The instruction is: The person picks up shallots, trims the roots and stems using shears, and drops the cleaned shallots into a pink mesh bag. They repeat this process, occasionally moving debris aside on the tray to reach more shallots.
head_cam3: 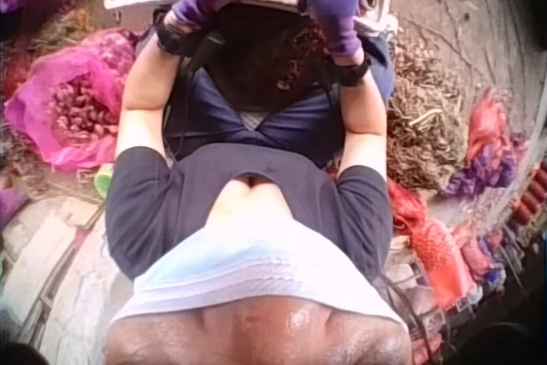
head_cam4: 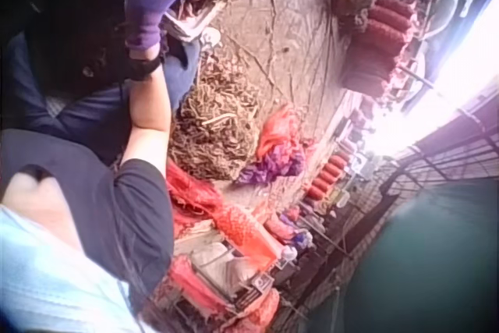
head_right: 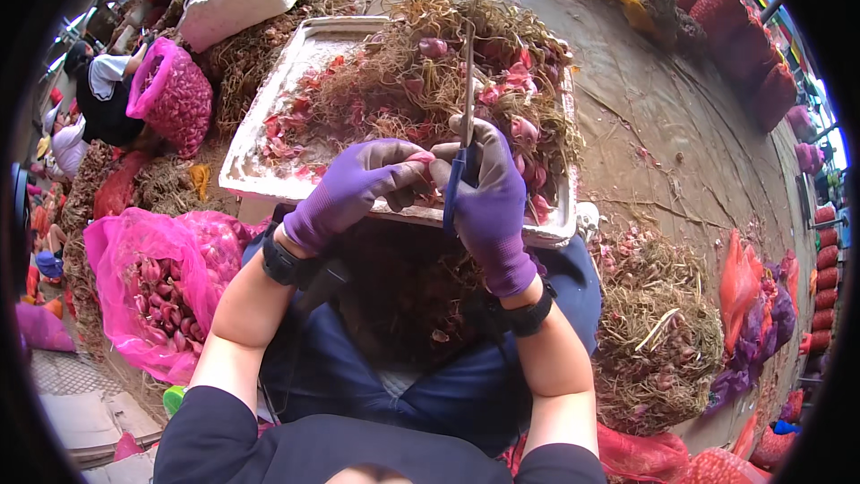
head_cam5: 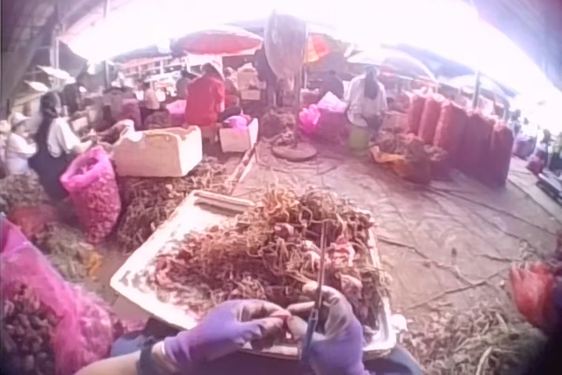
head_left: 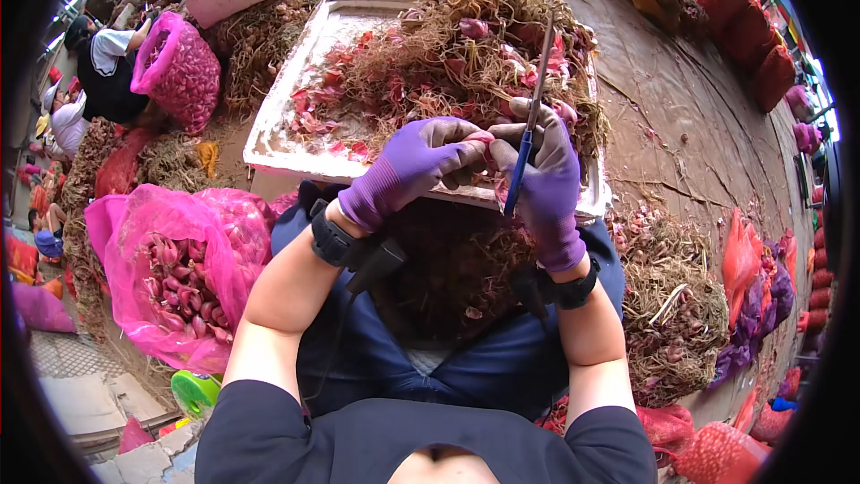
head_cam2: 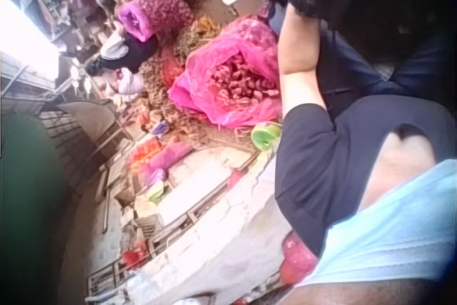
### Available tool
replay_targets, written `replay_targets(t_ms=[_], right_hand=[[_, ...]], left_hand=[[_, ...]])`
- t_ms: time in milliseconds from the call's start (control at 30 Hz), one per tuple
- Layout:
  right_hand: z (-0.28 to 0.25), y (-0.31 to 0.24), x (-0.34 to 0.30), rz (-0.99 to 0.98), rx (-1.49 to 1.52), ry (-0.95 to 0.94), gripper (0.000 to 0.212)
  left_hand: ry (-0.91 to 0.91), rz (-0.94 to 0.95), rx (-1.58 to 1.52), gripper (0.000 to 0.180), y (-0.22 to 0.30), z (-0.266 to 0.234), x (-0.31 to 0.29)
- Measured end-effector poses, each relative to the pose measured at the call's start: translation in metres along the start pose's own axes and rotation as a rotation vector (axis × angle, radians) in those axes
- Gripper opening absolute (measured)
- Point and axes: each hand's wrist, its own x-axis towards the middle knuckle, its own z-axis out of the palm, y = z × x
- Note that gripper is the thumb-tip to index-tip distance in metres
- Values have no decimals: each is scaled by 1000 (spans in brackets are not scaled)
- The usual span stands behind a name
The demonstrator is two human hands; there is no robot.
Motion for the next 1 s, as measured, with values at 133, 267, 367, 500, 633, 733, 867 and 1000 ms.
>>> replay_targets(t_ms=[133,267,367,500,633,733,867,1000], right_hand=[[3,-5,-5,-2,20,7,42],[4,-2,-6,-4,54,14,44],[6,-1,-7,-26,56,33,44],[6,0,-7,-38,60,43,44],[7,0,-7,-24,62,50,43],[15,-12,-9,-4,178,108,43],[19,-10,-8,86,307,133,45],[14,4,-5,105,332,76,44]], left_hand=[[96,28,-107,25,-4,5,0],[93,57,-214,21,-13,7,3],[150,86,-160,20,-12,11,3],[186,154,-58,21,-13,12,3],[225,263,-53,20,-19,15,5],[246,277,-100,20,-16,20,4],[370,449,-36,29,-28,30,13],[328,441,-7,31,-33,33,14]])
